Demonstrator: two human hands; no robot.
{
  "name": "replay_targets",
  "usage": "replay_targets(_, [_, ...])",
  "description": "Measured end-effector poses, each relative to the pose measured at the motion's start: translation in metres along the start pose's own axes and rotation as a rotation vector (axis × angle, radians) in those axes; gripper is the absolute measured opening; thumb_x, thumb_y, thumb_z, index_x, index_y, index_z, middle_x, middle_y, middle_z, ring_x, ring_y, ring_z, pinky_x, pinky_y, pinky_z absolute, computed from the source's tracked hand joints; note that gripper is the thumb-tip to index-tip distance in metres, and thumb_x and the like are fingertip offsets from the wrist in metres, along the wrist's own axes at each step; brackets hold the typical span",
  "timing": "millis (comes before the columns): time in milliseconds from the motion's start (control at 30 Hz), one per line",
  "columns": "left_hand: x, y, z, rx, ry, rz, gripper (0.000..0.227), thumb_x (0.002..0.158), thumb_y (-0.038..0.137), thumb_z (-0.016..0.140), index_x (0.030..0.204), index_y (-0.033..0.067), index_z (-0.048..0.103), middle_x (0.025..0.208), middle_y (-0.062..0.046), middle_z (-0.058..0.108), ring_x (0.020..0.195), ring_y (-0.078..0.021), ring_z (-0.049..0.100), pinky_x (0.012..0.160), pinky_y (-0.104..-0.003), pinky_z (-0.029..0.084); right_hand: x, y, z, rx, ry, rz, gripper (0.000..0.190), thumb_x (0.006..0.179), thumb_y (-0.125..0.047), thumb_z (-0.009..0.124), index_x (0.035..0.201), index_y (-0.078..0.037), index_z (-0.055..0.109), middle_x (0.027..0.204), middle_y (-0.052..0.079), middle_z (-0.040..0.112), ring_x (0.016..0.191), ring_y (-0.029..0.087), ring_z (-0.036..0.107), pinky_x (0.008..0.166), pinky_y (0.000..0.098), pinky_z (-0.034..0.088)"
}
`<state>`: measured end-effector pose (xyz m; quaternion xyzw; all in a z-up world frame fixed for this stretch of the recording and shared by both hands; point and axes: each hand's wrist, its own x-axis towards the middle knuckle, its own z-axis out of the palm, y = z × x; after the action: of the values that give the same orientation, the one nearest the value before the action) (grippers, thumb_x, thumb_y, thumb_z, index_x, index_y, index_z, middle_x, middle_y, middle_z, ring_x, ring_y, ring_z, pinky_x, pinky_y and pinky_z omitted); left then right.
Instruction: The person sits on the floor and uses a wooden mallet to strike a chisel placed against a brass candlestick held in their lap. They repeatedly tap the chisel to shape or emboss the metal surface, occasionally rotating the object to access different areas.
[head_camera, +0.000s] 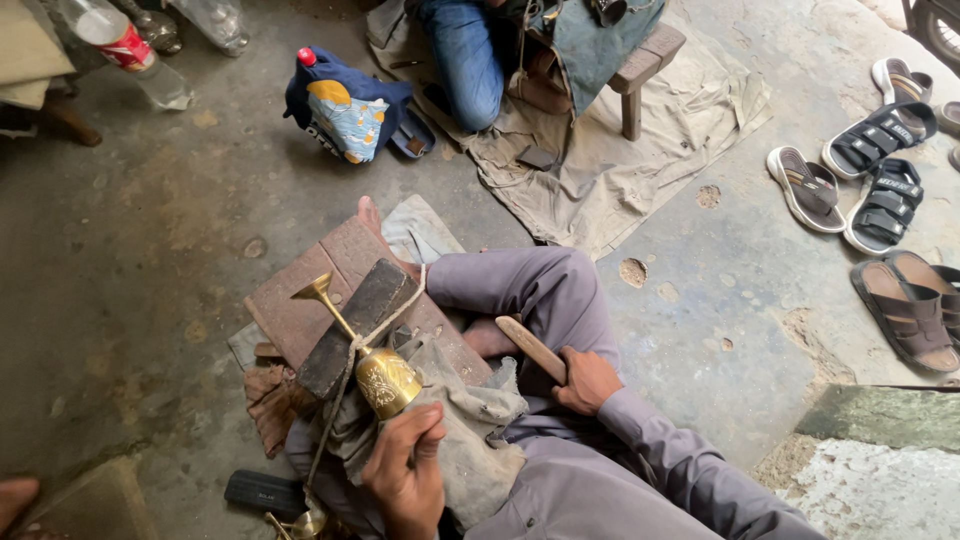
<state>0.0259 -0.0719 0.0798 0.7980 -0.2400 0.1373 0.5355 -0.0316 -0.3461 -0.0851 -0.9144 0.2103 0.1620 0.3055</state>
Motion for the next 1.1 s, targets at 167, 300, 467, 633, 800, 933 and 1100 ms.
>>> replay_targets(167, [-0.01,0.005,0.007,0.098,-0.074,-0.087,0.017,0.087,0.013,0.076,0.098,0.0018,0.07,0.094,-0.011,0.075,0.088,-0.0245,0.075,0.074,-0.034,0.059,-0.002,-0.002,0.009,-0.016,0.03,0.004,0.048,0.069,-0.029,0.076,0.108,-0.004,0.063,0.087,0.027,0.071,0.087,0.047,0.068,0.082,0.0526,0.054])
replay_targets(300, [-0.014,0.003,0.012,0.004,0.008,0.001,0.016,0.089,0.016,0.076,0.096,0.0039,0.068,0.089,-0.01,0.071,0.082,-0.0238,0.073,0.071,-0.033,0.058,-0.005,0.0,0.003,-0.015,0.054,-0.004,0.052,0.067,-0.029,0.078,0.11,-0.004,0.064,0.09,0.027,0.071,0.09,0.047,0.067,0.083,0.0529,0.054])
replay_targets(467, [-0.027,-0.007,0.011,-0.014,0.014,-0.047,0.017,0.095,0.02,0.069,0.092,0.0034,0.064,0.083,-0.009,0.065,0.073,-0.0228,0.069,0.064,-0.032,0.054,-0.011,-0.006,0.005,-0.013,0.048,-0.015,0.051,0.067,-0.029,0.078,0.11,-0.005,0.064,0.092,0.027,0.071,0.092,0.047,0.068,0.084,0.0527,0.053])
replay_targets(633, [-0.047,-0.024,0.012,0.082,0.021,-0.197,0.021,0.099,0.018,0.063,0.085,0.0031,0.061,0.072,-0.007,0.061,0.06,-0.017,0.064,0.054,-0.032,0.047,-0.01,-0.005,-0.002,-0.011,0.061,-0.035,0.052,0.067,-0.03,0.079,0.11,-0.005,0.065,0.093,0.026,0.071,0.092,0.047,0.067,0.083,0.0531,0.053])
replay_targets(800, [-0.057,-0.041,-0.022,-0.045,0.379,-0.295,0.016,0.112,0.015,0.053,0.103,0.0018,0.056,0.091,-0.006,0.062,0.075,-0.0136,0.055,0.066,-0.027,0.047,-0.012,-0.005,0.002,-0.014,0.058,-0.027,0.054,0.067,-0.031,0.079,0.112,-0.005,0.065,0.092,0.027,0.071,0.092,0.047,0.067,0.083,0.0529,0.054])
replay_targets(933, [-0.063,-0.043,-0.063,0.48,0.428,-0.376,0.019,0.1,0.011,0.061,0.11,-0.0052,0.06,0.1,-0.02,0.061,0.069,-0.0219,0.054,0.06,-0.031,0.046,-0.009,-0.002,0.004,-0.017,0.045,-0.028,0.054,0.067,-0.031,0.079,0.112,-0.005,0.064,0.092,0.027,0.071,0.091,0.047,0.068,0.083,0.0529,0.053])
replay_targets(1100, [-0.071,-0.056,-0.078,0.493,0.371,-0.309,0.022,0.104,-0.001,0.044,0.117,-0.001,0.062,0.119,-0.017,0.066,0.098,-0.0221,0.065,0.084,-0.032,0.054,-0.005,0.008,0.003,-0.045,-0.082,-0.073,0.058,0.07,-0.038,0.081,0.111,-0.002,0.061,0.091,0.026,0.071,0.091,0.046,0.068,0.081,0.0518,0.054])
